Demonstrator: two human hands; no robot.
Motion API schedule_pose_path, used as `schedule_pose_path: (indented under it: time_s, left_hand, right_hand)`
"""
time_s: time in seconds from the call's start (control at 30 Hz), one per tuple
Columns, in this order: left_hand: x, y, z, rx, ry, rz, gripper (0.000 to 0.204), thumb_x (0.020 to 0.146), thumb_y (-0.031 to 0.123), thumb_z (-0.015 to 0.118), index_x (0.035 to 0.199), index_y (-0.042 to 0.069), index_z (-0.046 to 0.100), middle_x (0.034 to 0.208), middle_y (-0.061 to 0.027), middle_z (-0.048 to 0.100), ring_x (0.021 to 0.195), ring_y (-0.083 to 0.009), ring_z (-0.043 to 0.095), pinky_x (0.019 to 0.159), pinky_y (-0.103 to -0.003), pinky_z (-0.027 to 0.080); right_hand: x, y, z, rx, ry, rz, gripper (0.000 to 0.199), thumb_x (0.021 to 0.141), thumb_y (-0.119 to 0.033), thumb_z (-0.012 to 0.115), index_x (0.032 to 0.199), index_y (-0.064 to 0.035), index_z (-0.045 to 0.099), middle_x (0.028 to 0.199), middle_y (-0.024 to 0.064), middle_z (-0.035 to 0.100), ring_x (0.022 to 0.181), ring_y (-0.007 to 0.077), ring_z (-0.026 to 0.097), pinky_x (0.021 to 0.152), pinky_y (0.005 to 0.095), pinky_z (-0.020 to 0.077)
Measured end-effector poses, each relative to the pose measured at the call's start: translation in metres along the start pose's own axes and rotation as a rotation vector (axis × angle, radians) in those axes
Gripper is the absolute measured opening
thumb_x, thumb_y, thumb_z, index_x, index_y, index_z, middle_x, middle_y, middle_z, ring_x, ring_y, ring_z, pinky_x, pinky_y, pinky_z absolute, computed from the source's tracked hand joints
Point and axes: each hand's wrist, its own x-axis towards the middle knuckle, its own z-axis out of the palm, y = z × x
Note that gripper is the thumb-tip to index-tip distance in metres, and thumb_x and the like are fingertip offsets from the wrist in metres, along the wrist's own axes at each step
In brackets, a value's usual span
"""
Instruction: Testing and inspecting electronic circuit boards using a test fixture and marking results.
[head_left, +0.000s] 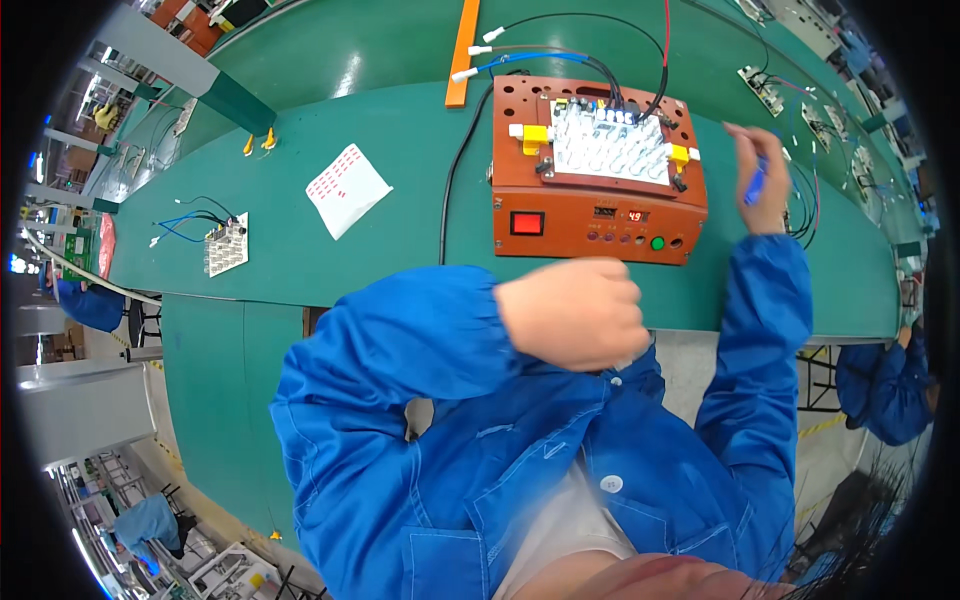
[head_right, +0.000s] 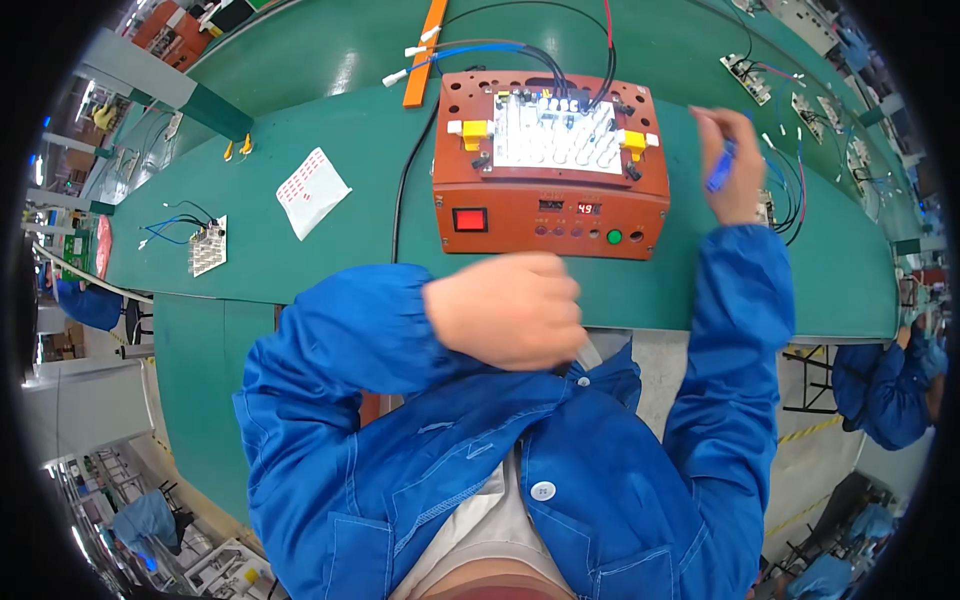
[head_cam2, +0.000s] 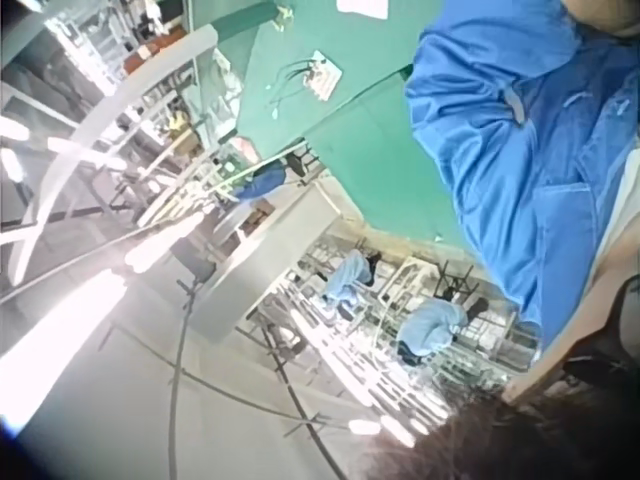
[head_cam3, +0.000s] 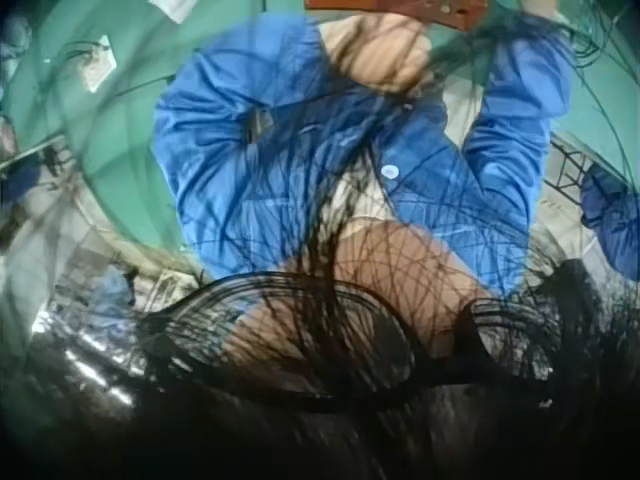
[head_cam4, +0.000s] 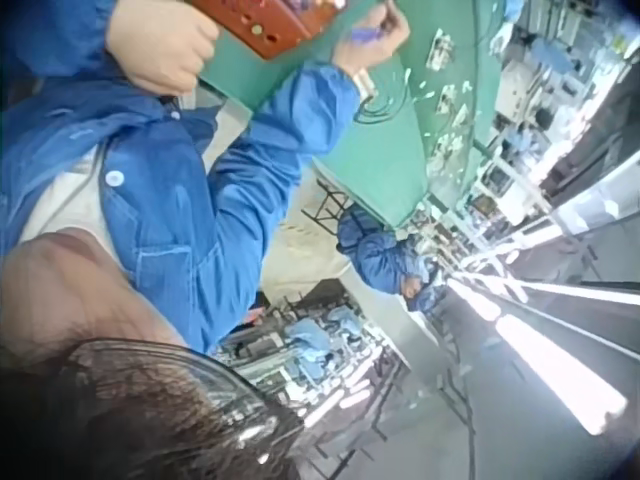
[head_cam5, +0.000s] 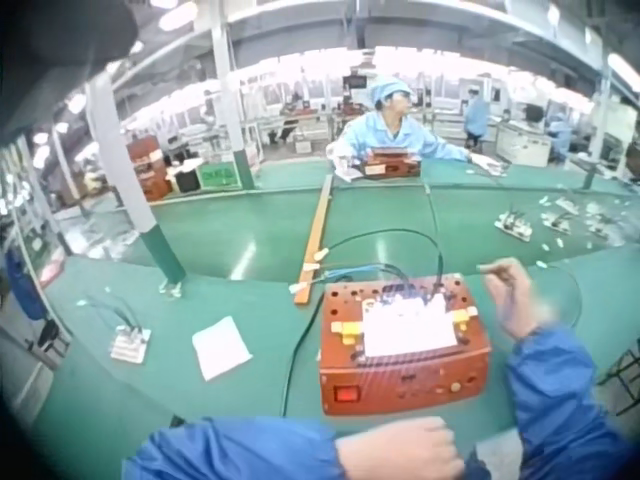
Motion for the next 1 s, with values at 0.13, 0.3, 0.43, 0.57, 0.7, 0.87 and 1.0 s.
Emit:
schedule_pose_path:
  time_s: [0.13,0.3,0.43,0.57,0.7,0.87,1.0]
  left_hand:
    - [0.027,-0.029,0.071,-0.008,-0.134,0.152,0.020,0.083,0.029,0.067,0.074,0.012,0.060,0.068,-0.0021,0.062,0.072,-0.0214,0.063,0.070,-0.036,0.046]
    - [0.015,-0.041,0.085,-0.152,-0.117,0.074,0.023,0.089,0.031,0.065,0.075,0.012,0.062,0.066,-0.0024,0.062,0.070,-0.0233,0.062,0.071,-0.038,0.046]
    - [0.013,-0.044,0.084,-0.254,-0.166,0.010,0.022,0.088,0.030,0.066,0.077,0.012,0.063,0.070,-0.0024,0.062,0.074,-0.0231,0.062,0.073,-0.038,0.046]
    - [0.014,-0.049,0.082,-0.305,-0.170,-0.013,0.020,0.088,0.030,0.067,0.080,0.012,0.063,0.075,-0.0028,0.063,0.080,-0.0228,0.062,0.077,-0.037,0.046]
    - [0.013,-0.049,0.082,-0.346,-0.137,-0.019,0.020,0.088,0.030,0.068,0.080,0.012,0.063,0.076,-0.0028,0.062,0.081,-0.0228,0.061,0.077,-0.037,0.046]
    - [0.014,-0.050,0.081,-0.352,-0.127,-0.024,0.019,0.087,0.030,0.068,0.081,0.012,0.065,0.076,-0.0029,0.064,0.081,-0.0234,0.063,0.078,-0.037,0.047]
    - [0.012,-0.049,0.085,-0.367,-0.085,-0.022,0.018,0.087,0.028,0.068,0.080,0.012,0.062,0.076,-0.0017,0.061,0.080,-0.0218,0.061,0.077,-0.037,0.046]
  right_hand:
    - [0.017,0.061,0.082,0.498,-0.074,0.109,0.031,0.104,-0.020,0.056,0.129,-0.0030,0.062,0.126,0.0076,0.066,0.112,0.0139,0.060,0.100,0.0281,0.0446]
    - [0.009,0.011,0.062,0.669,-0.284,0.331,0.044,0.103,-0.029,0.055,0.139,-0.0039,0.057,0.132,0.0068,0.061,0.120,0.0148,0.056,0.104,0.0280,0.0420]
    - [0.011,0.011,0.061,0.749,-0.331,0.323,0.047,0.102,-0.020,0.054,0.145,-0.0017,0.049,0.135,0.0115,0.061,0.121,0.0157,0.057,0.105,0.0287,0.0433]
    - [0.010,0.016,0.060,0.741,-0.344,0.310,0.049,0.102,-0.014,0.054,0.148,-0.0002,0.044,0.139,0.0153,0.059,0.122,0.0159,0.058,0.104,0.0283,0.0443]
    - [0.009,0.013,0.058,0.733,-0.353,0.303,0.051,0.102,-0.013,0.053,0.150,-0.0007,0.042,0.139,0.0166,0.059,0.123,0.0168,0.057,0.105,0.0287,0.0436]
    - [0.007,0.018,0.060,0.776,-0.342,0.331,0.052,0.102,-0.015,0.054,0.151,-0.0015,0.042,0.140,0.0159,0.059,0.123,0.0166,0.057,0.106,0.0287,0.0436]
    - [0.007,0.022,0.059,0.680,-0.360,0.345,0.058,0.099,-0.027,0.055,0.150,-0.0008,0.045,0.149,0.0145,0.051,0.136,0.0224,0.050,0.116,0.0320,0.0344]
